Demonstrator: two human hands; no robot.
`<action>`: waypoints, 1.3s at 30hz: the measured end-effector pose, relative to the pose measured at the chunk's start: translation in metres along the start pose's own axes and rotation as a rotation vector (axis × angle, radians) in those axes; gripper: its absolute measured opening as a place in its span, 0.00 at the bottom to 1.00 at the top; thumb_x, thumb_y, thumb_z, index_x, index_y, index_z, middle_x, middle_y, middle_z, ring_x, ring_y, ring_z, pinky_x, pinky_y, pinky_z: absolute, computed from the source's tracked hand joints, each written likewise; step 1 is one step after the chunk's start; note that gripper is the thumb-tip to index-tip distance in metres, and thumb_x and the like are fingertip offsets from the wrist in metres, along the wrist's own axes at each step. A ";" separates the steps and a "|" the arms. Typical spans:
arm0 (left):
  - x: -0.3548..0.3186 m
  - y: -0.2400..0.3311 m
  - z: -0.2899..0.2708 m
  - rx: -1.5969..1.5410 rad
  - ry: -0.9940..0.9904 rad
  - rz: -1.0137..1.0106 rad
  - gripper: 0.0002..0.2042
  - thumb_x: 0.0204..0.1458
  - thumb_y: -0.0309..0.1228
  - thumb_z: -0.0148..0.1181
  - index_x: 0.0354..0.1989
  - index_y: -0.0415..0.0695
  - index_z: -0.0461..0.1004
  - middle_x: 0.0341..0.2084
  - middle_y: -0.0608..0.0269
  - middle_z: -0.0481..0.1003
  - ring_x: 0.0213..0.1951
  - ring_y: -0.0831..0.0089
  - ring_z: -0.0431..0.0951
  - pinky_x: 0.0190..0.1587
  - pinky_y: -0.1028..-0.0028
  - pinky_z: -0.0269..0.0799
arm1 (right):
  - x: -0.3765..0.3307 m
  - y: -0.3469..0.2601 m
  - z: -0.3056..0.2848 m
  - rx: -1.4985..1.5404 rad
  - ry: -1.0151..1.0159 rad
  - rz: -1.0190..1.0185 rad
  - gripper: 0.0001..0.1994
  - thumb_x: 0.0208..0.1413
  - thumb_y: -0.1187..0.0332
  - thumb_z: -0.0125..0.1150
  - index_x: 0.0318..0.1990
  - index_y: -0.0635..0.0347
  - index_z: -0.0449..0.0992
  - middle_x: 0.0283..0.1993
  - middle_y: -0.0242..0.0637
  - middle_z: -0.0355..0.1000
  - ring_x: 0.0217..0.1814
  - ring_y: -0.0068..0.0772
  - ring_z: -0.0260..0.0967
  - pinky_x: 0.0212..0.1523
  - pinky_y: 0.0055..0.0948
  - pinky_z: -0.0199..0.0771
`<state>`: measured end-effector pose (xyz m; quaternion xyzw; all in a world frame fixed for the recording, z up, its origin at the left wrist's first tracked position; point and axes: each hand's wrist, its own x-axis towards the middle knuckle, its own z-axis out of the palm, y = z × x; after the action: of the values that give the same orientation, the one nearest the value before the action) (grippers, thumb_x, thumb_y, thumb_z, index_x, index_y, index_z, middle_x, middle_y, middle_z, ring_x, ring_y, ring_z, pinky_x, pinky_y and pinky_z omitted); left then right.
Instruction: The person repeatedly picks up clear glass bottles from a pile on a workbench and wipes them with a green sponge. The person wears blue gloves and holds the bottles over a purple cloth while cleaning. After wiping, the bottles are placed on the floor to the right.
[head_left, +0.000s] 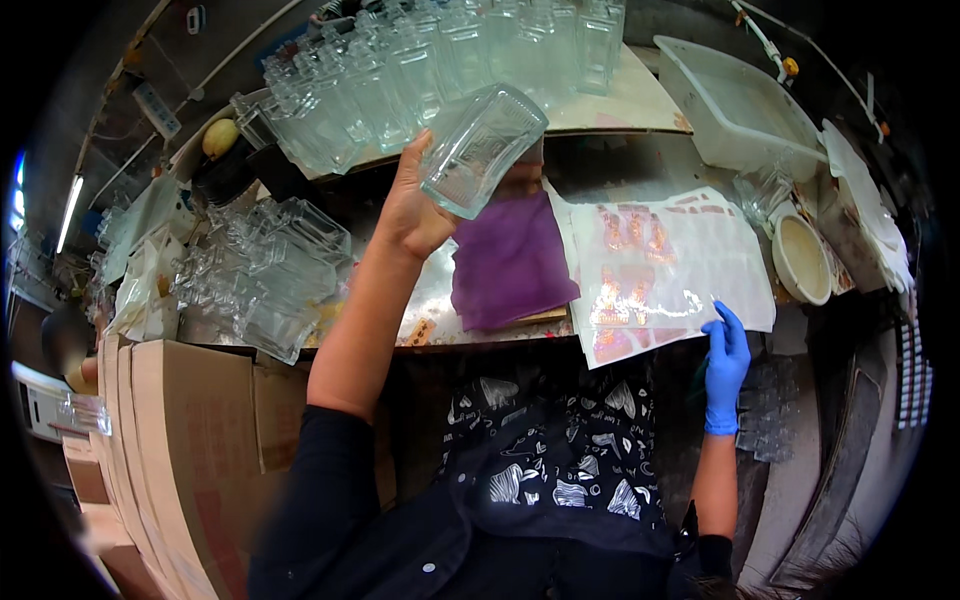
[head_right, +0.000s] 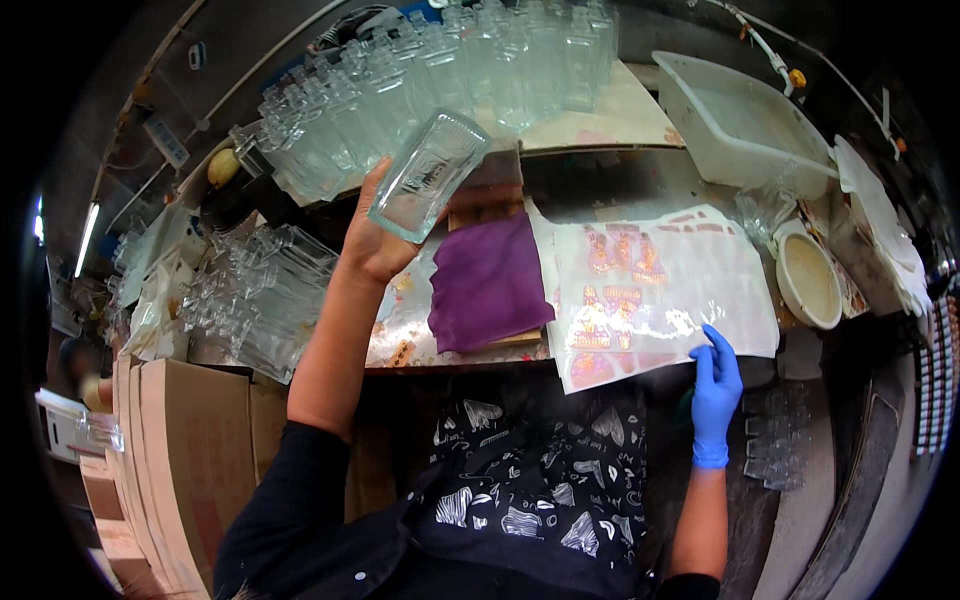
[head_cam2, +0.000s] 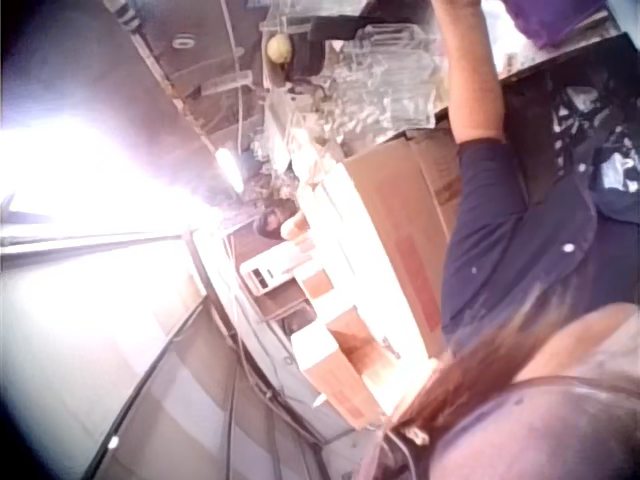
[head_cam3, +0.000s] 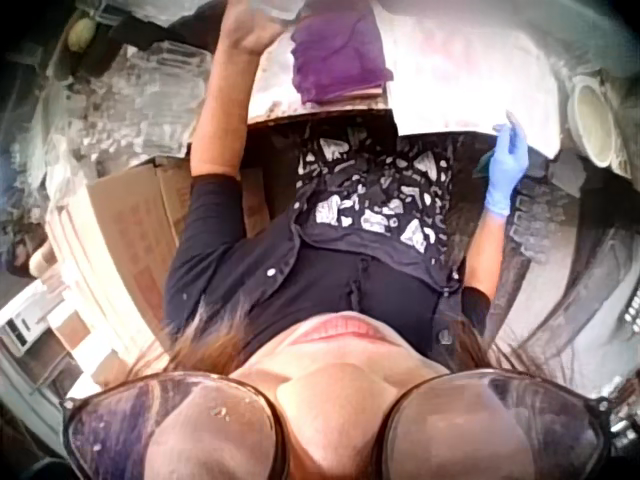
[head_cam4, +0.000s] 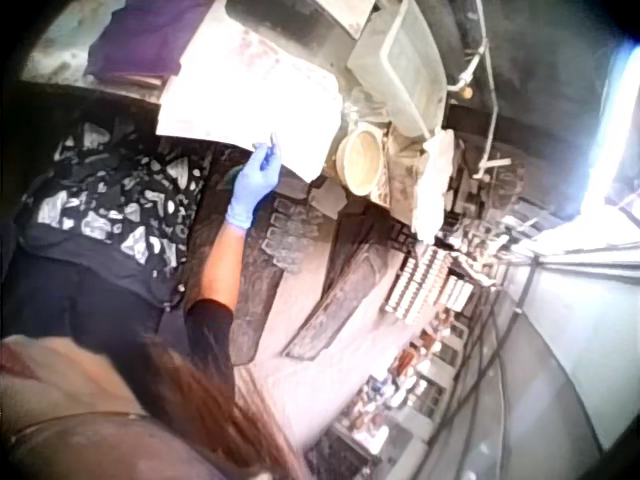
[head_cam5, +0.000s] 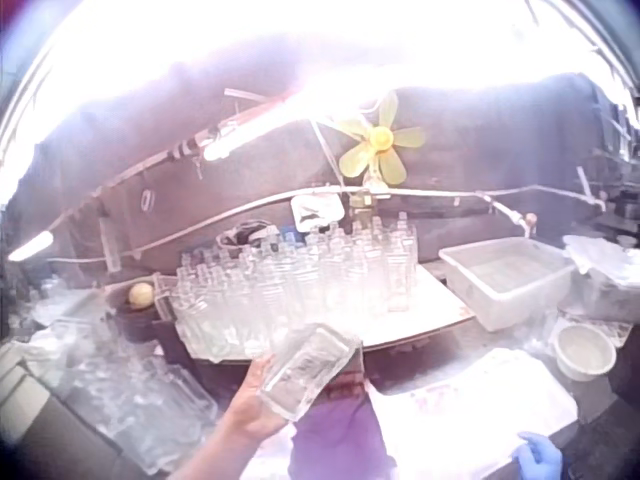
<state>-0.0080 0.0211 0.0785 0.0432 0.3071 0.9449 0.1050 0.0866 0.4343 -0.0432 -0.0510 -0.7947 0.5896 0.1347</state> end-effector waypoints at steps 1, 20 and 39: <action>-0.002 0.001 -0.007 0.014 0.020 -0.006 0.24 0.61 0.47 0.47 0.55 0.40 0.68 0.51 0.53 0.72 0.51 0.61 0.73 0.52 0.66 0.72 | 0.001 -0.004 0.005 -0.039 -0.043 -0.010 0.15 0.62 0.75 0.50 0.56 0.61 0.72 0.35 0.28 0.69 0.37 0.14 0.65 0.38 0.14 0.64; -0.005 -0.036 -0.065 0.897 0.348 0.011 0.21 0.55 0.42 0.59 0.49 0.40 0.68 0.38 0.61 0.72 0.36 0.74 0.76 0.34 0.73 0.76 | 0.059 0.004 0.060 -0.813 -0.242 -0.434 0.21 0.56 0.73 0.46 0.57 0.47 0.70 0.58 0.38 0.69 0.47 0.45 0.74 0.48 0.36 0.75; 0.002 -0.035 -0.079 0.884 0.274 0.021 0.23 0.56 0.39 0.57 0.57 0.44 0.65 0.48 0.57 0.74 0.42 0.67 0.77 0.42 0.66 0.74 | 0.021 0.054 -0.019 -0.808 -0.169 -0.545 0.19 0.51 0.75 0.57 0.52 0.54 0.76 0.56 0.43 0.70 0.50 0.39 0.74 0.46 0.31 0.77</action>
<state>-0.0158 0.0038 -0.0055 -0.0384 0.6912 0.7212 0.0252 0.0673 0.4734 -0.0862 0.1585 -0.9524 0.1796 0.1884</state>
